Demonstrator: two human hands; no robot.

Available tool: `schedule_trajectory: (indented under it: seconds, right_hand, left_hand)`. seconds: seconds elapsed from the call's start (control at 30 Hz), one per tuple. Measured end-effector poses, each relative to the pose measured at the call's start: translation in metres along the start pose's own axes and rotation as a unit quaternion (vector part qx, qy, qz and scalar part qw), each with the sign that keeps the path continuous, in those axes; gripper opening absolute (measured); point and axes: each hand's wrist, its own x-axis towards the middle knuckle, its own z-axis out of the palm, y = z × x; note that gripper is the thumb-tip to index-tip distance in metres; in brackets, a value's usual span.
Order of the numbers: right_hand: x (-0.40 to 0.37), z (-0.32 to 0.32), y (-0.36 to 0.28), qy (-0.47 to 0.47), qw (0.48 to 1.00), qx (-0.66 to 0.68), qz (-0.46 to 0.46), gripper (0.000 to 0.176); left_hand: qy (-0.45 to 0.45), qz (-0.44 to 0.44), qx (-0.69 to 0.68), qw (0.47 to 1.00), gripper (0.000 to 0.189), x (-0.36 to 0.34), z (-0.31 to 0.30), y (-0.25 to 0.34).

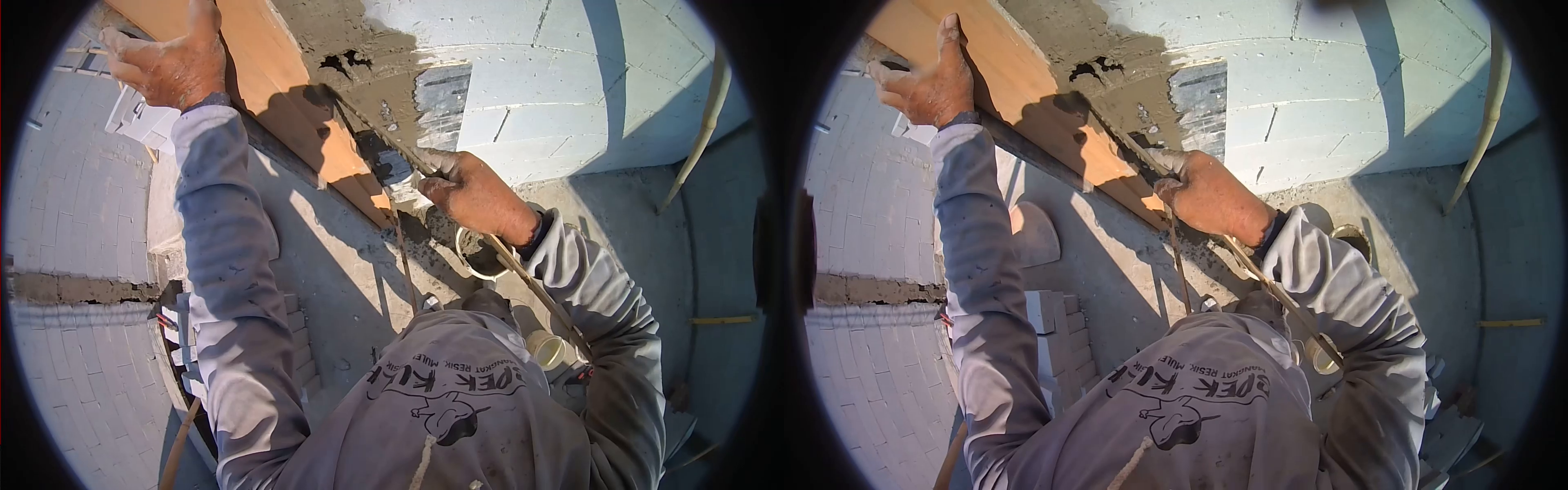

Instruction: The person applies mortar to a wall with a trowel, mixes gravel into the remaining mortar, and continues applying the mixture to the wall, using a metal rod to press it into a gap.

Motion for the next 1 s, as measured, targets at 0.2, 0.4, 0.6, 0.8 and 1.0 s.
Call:
schedule_trajectory:
  seconds: [0.2,0.4,0.6,0.8,1.0]
  right_hand:
    - [0.028,-0.028,0.052,-0.018,0.989,-0.061,-0.134,0.037]
    - [0.018,-0.081,0.054,-0.072,0.987,-0.089,-0.112,0.045]
    - [-0.018,-0.076,0.098,-0.003,0.983,-0.116,-0.139,0.044]
    - [-0.035,-0.088,0.11,0.101,0.941,-0.267,-0.184,0.048]
    - [-0.029,-0.123,0.107,0.138,0.884,-0.409,-0.179,0.048]
  left_hand:
    - [-0.009,-0.035,-0.006,0.999,0.118,-0.002,-0.002,0.008]
    - [0.007,-0.015,0.009,1.0,0.12,-0.001,0.005,0.003]
    - [0.019,0.006,0.03,0.999,0.12,-0.001,0.003,0.001]
    - [0.021,-0.014,-0.003,1.0,0.121,-0.001,0.003,0.0]
    - [0.024,0.016,-0.008,1.0,0.116,-0.002,0.004,0.0]
